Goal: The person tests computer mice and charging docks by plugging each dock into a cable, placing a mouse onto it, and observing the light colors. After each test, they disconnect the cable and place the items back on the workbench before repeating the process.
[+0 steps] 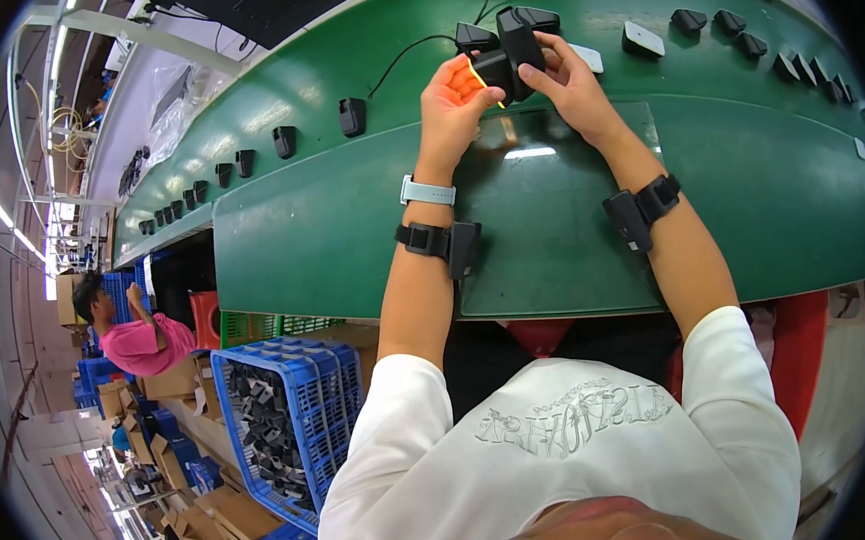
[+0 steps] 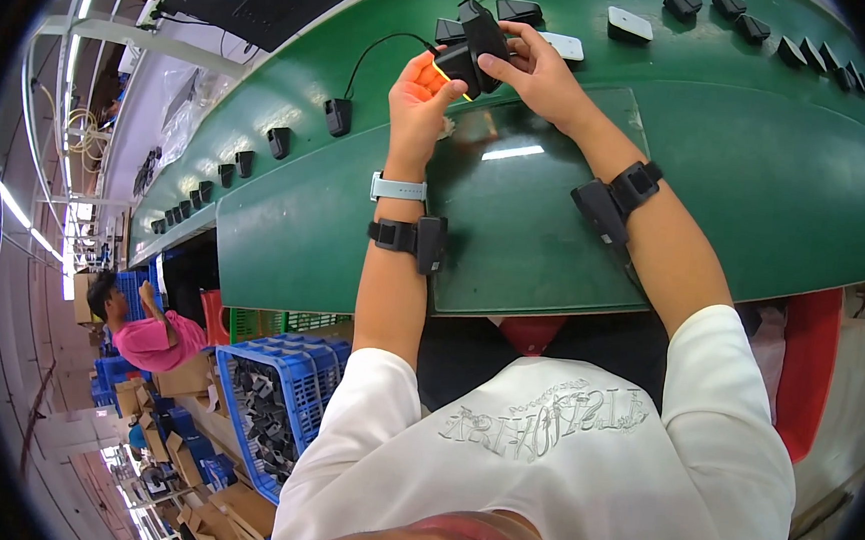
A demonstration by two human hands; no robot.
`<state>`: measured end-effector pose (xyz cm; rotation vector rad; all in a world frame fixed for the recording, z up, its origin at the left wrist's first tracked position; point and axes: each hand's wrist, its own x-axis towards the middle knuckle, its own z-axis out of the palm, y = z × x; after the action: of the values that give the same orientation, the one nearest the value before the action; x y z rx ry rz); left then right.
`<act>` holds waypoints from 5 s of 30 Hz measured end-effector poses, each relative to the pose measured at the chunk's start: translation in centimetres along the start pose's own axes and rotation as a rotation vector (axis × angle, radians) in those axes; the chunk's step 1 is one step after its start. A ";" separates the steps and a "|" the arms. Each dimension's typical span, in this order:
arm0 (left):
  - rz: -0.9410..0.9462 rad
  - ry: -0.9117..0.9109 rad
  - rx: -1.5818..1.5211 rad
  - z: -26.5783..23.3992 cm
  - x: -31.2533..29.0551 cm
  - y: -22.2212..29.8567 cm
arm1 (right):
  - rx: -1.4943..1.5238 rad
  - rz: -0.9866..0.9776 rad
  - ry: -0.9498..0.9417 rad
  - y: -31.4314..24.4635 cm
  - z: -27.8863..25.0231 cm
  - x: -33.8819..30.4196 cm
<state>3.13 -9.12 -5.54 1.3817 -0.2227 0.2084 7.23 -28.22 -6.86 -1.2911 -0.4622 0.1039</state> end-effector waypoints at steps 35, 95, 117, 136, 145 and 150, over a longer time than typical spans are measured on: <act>-0.083 -0.011 0.065 -0.3 -0.6 0.8 | -0.069 -0.124 -0.004 0.9 0.4 -0.3; -0.052 -0.037 -0.024 -0.3 -0.1 -0.3 | -0.034 -0.053 -0.036 0.6 -0.2 -0.4; -0.046 -0.017 -0.052 -0.8 -0.2 -1.0 | 0.058 -0.017 0.046 0.4 -0.1 -0.1; 0.003 -0.015 -0.129 -0.9 0.0 -1.0 | 0.134 -0.048 0.007 0.2 -0.7 0.1; -0.024 -0.021 0.005 -0.4 -0.2 -0.6 | -0.135 -0.166 0.067 0.0 0.0 -0.4; -0.153 -0.074 0.034 -1.0 -0.3 -0.3 | -0.381 -0.354 0.103 -0.6 0.4 -0.8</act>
<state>2.99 -8.22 -6.11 1.4348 -0.1744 0.0344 6.22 -28.28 -6.44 -1.5563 -0.6348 -0.3623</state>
